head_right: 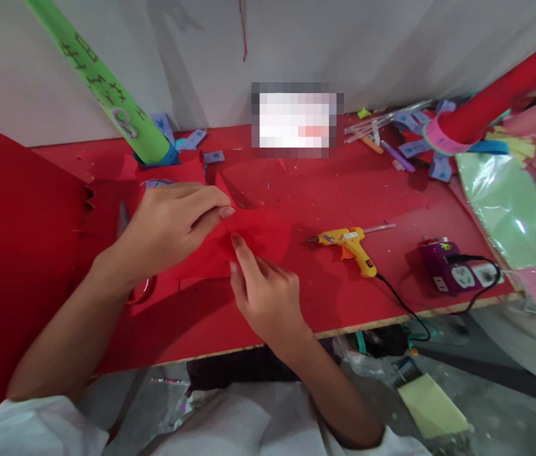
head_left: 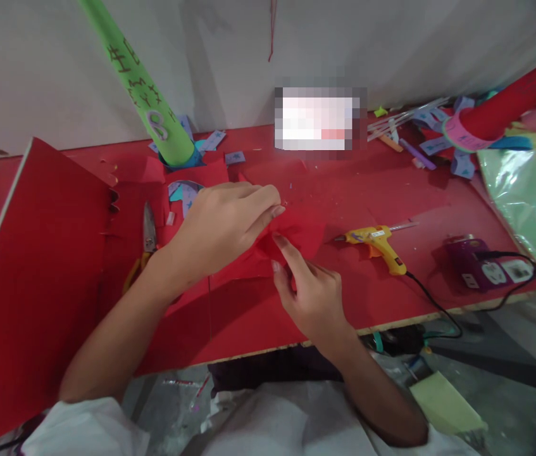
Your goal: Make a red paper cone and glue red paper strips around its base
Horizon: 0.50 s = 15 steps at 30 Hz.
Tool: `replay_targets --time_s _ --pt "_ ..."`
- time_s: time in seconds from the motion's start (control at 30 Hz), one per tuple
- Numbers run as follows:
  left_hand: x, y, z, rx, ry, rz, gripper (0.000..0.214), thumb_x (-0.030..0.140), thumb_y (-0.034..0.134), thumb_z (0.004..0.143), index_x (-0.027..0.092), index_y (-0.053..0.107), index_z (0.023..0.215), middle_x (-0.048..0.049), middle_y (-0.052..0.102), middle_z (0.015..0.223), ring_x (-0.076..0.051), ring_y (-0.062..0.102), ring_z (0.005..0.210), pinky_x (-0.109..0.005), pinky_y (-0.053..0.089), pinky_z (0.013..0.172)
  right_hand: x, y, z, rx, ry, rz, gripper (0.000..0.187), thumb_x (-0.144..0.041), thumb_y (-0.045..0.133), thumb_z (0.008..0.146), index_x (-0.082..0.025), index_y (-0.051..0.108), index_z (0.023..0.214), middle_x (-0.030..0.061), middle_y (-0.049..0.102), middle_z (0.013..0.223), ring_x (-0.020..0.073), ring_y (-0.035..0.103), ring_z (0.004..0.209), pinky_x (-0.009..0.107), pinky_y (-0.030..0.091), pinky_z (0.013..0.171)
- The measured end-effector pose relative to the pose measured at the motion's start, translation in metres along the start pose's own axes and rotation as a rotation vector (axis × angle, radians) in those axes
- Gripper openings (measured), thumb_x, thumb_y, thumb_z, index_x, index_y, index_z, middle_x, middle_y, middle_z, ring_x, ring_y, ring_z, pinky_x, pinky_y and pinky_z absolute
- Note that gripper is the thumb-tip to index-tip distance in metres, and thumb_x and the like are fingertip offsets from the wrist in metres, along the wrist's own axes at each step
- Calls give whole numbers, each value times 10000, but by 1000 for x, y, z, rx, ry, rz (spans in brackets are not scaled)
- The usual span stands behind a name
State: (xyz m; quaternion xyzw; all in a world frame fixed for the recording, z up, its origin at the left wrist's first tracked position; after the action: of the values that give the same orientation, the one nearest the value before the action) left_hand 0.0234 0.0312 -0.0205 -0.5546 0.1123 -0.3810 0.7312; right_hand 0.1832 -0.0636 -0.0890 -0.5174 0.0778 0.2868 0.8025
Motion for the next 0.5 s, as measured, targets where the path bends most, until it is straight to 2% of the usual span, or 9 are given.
replay_targets --time_s 0.1,0.23,0.43,0.5 --pt "0 0 0 -5 -3 -1 324 301 441 1103 205 681 907 -52 730 834 -188 657 745 -312 430 650 0 0 1 3 0 2 432 -237 527 1080 -166 695 1472 37 772 731 142 682 610 236 448 596" --pt "0 -1 0 -3 -12 -4 310 295 447 1100 211 677 910 -48 729 830 -186 648 731 -316 418 644 0 1 1 -2 -8 -3 407 -226 515 1089 -169 704 1445 68 832 890 161 739 712 251 490 643" --pt "0 -3 1 -20 -17 6 305 304 447 1108 207 666 919 -43 722 815 -184 634 722 -318 390 629 1 -1 -1 23 -2 14 384 -236 512 1101 -161 686 1435 75 853 939 145 731 666 253 507 654" --pt "0 -4 1 -19 -16 10 299 301 454 1106 205 667 918 -41 716 805 -182 628 717 -315 386 627 2 -3 -2 43 16 23 414 -253 505 1109 -160 631 1493 62 854 915 139 703 603 260 508 630"
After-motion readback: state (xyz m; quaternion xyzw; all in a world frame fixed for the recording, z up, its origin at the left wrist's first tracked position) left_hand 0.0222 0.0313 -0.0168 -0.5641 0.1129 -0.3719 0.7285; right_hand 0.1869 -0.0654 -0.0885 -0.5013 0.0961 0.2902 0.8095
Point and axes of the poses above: each hand's wrist, its own z-axis towards the middle knuckle, its own y-axis out of the palm, x = y × z, the point moved 3 cm from there along z, towards the middle knuckle
